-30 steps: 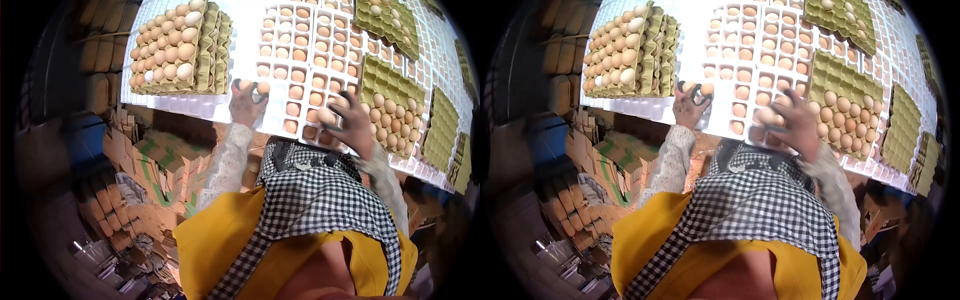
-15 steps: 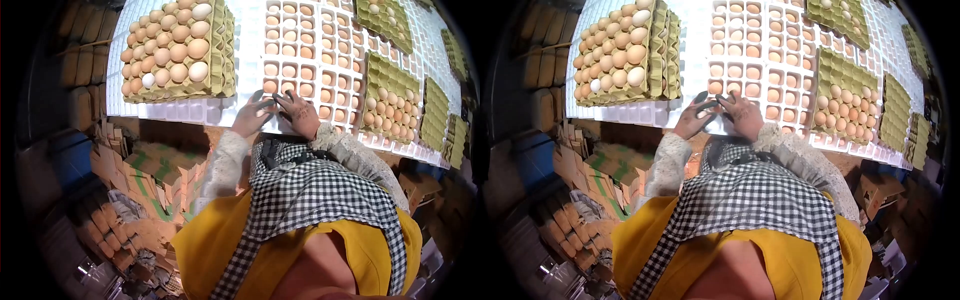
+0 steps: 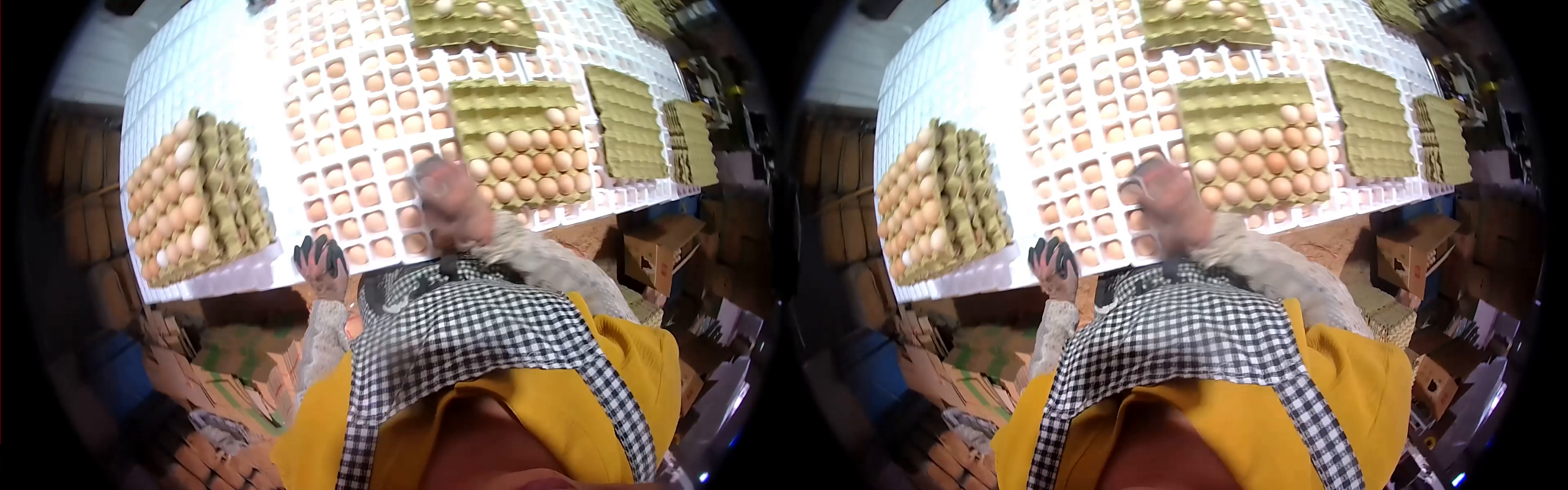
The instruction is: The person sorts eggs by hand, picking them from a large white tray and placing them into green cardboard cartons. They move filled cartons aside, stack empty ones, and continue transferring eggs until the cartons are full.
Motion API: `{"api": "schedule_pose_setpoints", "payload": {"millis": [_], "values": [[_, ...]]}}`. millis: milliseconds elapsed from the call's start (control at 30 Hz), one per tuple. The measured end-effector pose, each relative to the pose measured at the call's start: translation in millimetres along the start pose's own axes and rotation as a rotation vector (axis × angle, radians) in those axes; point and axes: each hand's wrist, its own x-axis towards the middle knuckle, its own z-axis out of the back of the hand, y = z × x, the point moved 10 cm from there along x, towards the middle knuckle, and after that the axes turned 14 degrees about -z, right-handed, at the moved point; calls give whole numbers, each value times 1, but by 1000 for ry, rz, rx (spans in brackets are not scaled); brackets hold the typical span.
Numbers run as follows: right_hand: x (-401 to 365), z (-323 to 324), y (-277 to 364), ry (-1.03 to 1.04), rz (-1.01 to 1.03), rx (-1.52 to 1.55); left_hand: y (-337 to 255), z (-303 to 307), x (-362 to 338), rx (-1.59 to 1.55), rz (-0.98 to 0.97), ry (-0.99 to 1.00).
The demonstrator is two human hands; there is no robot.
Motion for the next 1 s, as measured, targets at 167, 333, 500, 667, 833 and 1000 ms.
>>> {"api": "schedule_pose_setpoints", "payload": {"millis": [167,333,500,667,833,1000], "values": [[-24,203,-130,-303,-274,-729,-133,-64,153,-350,-67,115],[-15,185,-180,-14,-73,-763,-240,-182,251,-79,-482,442],[-52,287,-201,-310,-313,85,-233,-150,269,-450,-210,439],[-51,324,-246,-332,-623,10,-213,-175,287,-923,280,351],[-7,279,-265,-20,-411,-510,-296,-222,305,19,-387,942],[-67,327,-271,-196,-612,1115,-239,-195,274,-1240,711,543]]}}
